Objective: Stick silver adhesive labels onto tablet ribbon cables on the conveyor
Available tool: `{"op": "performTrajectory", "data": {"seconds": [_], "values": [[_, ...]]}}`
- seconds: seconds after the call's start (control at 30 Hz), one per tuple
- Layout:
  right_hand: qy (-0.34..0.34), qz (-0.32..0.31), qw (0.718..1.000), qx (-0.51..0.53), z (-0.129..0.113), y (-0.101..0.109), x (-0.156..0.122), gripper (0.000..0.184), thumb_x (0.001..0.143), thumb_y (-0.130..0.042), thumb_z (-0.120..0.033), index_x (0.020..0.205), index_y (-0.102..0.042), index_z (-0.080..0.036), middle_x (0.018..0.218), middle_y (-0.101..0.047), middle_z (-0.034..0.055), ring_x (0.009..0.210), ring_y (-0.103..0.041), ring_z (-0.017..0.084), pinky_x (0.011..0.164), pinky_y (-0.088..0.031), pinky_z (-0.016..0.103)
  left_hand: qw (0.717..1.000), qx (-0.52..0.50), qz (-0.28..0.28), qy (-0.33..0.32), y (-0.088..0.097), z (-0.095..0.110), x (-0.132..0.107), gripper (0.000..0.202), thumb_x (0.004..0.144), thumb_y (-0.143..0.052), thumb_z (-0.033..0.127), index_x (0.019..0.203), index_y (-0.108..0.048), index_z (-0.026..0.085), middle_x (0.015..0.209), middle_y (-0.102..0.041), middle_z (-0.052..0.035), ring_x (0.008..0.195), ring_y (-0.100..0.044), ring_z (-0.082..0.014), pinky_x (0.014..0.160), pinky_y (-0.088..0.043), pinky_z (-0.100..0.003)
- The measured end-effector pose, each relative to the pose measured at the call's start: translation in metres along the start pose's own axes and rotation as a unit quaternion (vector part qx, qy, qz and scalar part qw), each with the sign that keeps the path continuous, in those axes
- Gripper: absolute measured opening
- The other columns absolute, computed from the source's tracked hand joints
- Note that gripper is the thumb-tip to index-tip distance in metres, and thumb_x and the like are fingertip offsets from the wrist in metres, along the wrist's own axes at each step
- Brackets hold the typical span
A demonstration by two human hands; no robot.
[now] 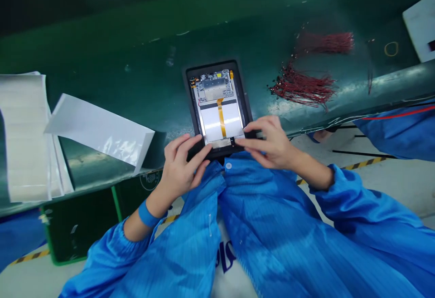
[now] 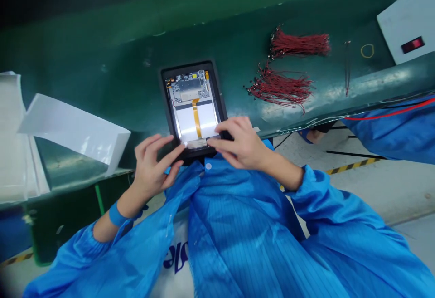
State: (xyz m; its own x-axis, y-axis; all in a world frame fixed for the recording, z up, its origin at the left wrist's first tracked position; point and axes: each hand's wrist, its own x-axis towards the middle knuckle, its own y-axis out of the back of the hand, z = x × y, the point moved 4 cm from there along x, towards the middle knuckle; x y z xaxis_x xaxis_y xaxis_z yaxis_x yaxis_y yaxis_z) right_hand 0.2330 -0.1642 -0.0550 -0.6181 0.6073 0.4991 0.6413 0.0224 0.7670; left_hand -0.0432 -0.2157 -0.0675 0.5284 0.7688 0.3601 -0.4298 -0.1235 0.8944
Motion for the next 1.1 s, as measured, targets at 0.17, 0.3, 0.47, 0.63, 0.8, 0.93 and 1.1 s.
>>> {"op": "performTrajectory", "data": {"seconds": [0.17, 0.3, 0.47, 0.63, 0.8, 0.93, 1.1], "values": [[-0.222, 0.086, 0.969, 0.063, 0.037, 0.019, -0.002, 0.019, 0.1, -0.059, -0.025, 0.105, -0.078, -0.026, 0.098, -0.069, 0.0065, 0.095, -0.066, 0.024, 0.087, -0.051, 0.045, 0.989, -0.052, 0.027, 0.136, 0.008, -0.007, 0.006, 0.04, 0.098, -0.065, 0.025, 0.138, -0.065, 0.026, 0.139, -0.062, -0.0151, 0.13, -0.059, -0.0345, 0.109, -0.051, -0.054], [-0.266, 0.11, 0.956, 0.062, 0.054, 0.038, 0.0, 0.019, 0.102, -0.06, -0.032, 0.101, -0.078, -0.025, 0.097, -0.07, 0.0076, 0.094, -0.067, 0.025, 0.086, -0.054, 0.046, 0.98, -0.084, -0.029, 0.18, -0.002, -0.007, 0.015, 0.04, 0.102, -0.062, 0.033, 0.139, -0.061, 0.018, 0.129, -0.063, -0.0164, 0.118, -0.064, -0.0303, 0.098, -0.056, -0.045], [-0.255, 0.166, 0.952, 0.017, 0.053, 0.059, -0.006, 0.021, 0.106, -0.055, -0.035, 0.105, -0.075, -0.027, 0.101, -0.067, 0.0085, 0.1, -0.065, 0.028, 0.09, -0.051, 0.05, 0.983, -0.054, -0.019, 0.176, -0.002, -0.003, 0.012, 0.043, 0.1, -0.065, 0.034, 0.138, -0.058, 0.016, 0.132, -0.062, -0.0178, 0.123, -0.061, -0.0339, 0.103, -0.052, -0.049], [-0.166, 0.038, 0.985, 0.032, 0.04, 0.022, -0.004, 0.019, 0.102, -0.055, -0.028, 0.104, -0.074, -0.027, 0.099, -0.068, 0.0066, 0.092, -0.062, 0.025, 0.085, -0.047, 0.048, 0.983, -0.047, 0.003, 0.179, 0.004, -0.011, 0.023, 0.031, 0.101, -0.063, 0.035, 0.127, -0.06, 0.019, 0.126, -0.066, -0.0149, 0.118, -0.063, -0.0318, 0.099, -0.052, -0.047], [-0.158, 0.12, 0.98, -0.009, 0.053, -0.008, 0.0, 0.021, 0.1, -0.052, -0.023, 0.107, -0.071, -0.026, 0.1, -0.066, 0.0074, 0.095, -0.06, 0.027, 0.087, -0.044, 0.049, 0.964, 0.0, -0.015, 0.265, 0.013, -0.057, 0.087, 0.018, 0.105, -0.054, 0.032, 0.108, -0.065, 0.019, 0.112, -0.068, -0.0088, 0.108, -0.064, -0.0267, 0.104, -0.047, -0.046], [-0.142, 0.111, 0.983, -0.02, 0.059, -0.021, -0.003, 0.021, 0.096, -0.052, -0.021, 0.106, -0.071, -0.026, 0.1, -0.066, 0.0079, 0.094, -0.058, 0.027, 0.084, -0.044, 0.047, 0.943, 0.061, -0.098, 0.313, 0.006, -0.096, 0.139, 0.021, 0.104, -0.058, 0.026, 0.114, -0.069, 0.011, 0.112, -0.067, -0.0068, 0.107, -0.062, -0.0231, 0.106, -0.046, -0.042], [-0.143, 0.104, 0.984, 0.008, 0.058, -0.021, -0.006, 0.022, 0.093, -0.053, -0.018, 0.105, -0.07, -0.026, 0.1, -0.066, 0.0075, 0.094, -0.058, 0.027, 0.083, -0.042, 0.046, 0.942, 0.099, -0.155, 0.279, -0.012, -0.109, 0.16, 0.028, 0.106, -0.061, 0.032, 0.114, -0.069, 0.007, 0.121, -0.068, -0.0096, 0.121, -0.059, -0.0265, 0.117, -0.039, -0.042]]}}
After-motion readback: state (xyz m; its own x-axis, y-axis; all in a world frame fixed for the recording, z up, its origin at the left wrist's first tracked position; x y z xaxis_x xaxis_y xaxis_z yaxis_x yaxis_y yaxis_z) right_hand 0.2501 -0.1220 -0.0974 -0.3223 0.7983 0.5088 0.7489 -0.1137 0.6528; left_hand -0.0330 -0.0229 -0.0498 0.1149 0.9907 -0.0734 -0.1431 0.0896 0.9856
